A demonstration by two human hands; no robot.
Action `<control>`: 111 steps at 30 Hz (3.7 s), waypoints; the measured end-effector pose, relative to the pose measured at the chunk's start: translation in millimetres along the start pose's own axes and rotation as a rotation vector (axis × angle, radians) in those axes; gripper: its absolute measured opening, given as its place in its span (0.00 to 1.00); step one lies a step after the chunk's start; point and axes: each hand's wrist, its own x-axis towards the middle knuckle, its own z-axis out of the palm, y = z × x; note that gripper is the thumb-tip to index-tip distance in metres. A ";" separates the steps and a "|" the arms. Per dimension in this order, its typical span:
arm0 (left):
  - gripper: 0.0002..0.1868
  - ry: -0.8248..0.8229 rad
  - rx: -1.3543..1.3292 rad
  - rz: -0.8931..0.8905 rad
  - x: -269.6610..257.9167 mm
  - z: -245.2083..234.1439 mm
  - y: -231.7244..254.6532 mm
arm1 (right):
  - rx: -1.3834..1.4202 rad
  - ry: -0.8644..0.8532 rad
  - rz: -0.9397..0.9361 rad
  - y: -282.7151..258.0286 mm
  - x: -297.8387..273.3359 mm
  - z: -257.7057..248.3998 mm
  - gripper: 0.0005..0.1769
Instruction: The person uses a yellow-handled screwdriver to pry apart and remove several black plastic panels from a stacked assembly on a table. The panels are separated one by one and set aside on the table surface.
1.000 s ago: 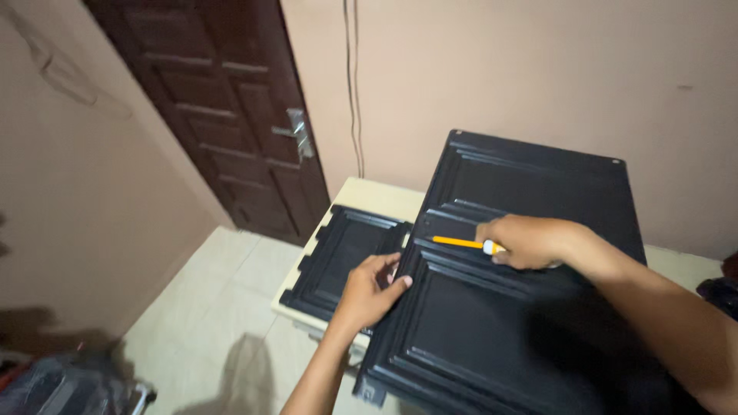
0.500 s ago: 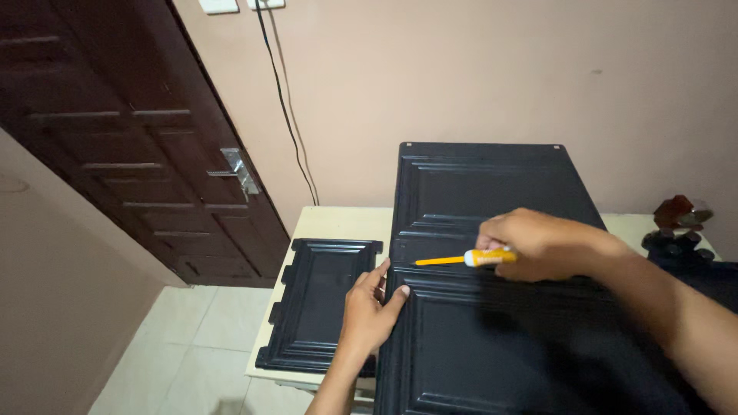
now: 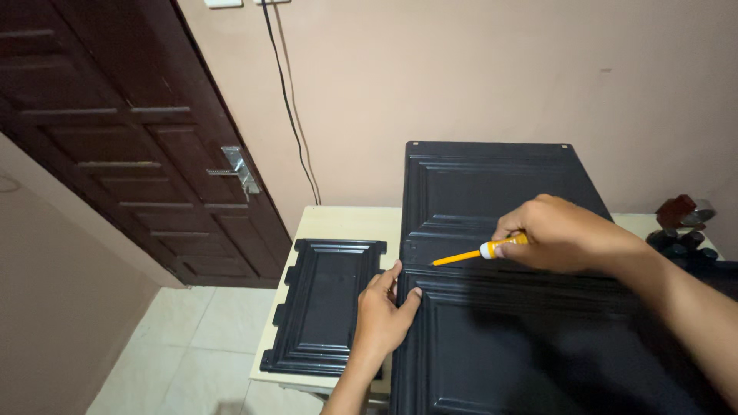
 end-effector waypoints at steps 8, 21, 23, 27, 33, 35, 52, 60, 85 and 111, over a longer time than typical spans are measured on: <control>0.33 -0.031 -0.022 -0.084 -0.2 2.8 -2.1 | -0.174 0.099 -0.225 -2.1 -4.3 -3.8 0.14; 0.33 -0.049 -0.052 -0.093 -2.1 3.6 -4.5 | -0.106 0.013 0.055 2.2 -12.7 -1.0 0.16; 0.33 -0.047 -0.036 -0.082 -2.5 3.1 -2.9 | -0.134 0.011 0.077 10.0 -14.8 -3.9 0.16; 0.33 -0.043 -0.012 -0.094 -2.2 3.0 -3.7 | -0.111 0.005 0.094 24.2 -16.7 -3.3 0.16; 0.33 -0.031 -0.019 -0.034 1.4 4.4 -8.7 | -0.046 0.037 0.013 26.9 -12.2 -1.8 0.16; 0.33 -0.057 -0.060 -0.103 1.4 4.5 -9.7 | -0.115 0.038 -0.006 20.7 -12.5 -3.3 0.14; 0.35 -0.105 0.016 -0.099 1.0 0.1 -6.0 | -0.266 -0.042 0.103 54.4 -41.4 -25.7 0.15; 0.35 -0.120 0.048 -0.124 3.8 -1.9 -3.2 | -0.076 -0.142 0.294 94.2 -52.0 -23.7 0.11; 0.36 -0.132 0.055 -0.114 6.4 -1.7 -12.3 | -0.136 -0.190 0.368 89.1 -66.1 -35.7 0.12; 0.36 -0.137 0.066 -0.100 7.9 -0.5 -23.5 | -0.128 -0.050 0.382 152.3 -106.3 -55.0 0.12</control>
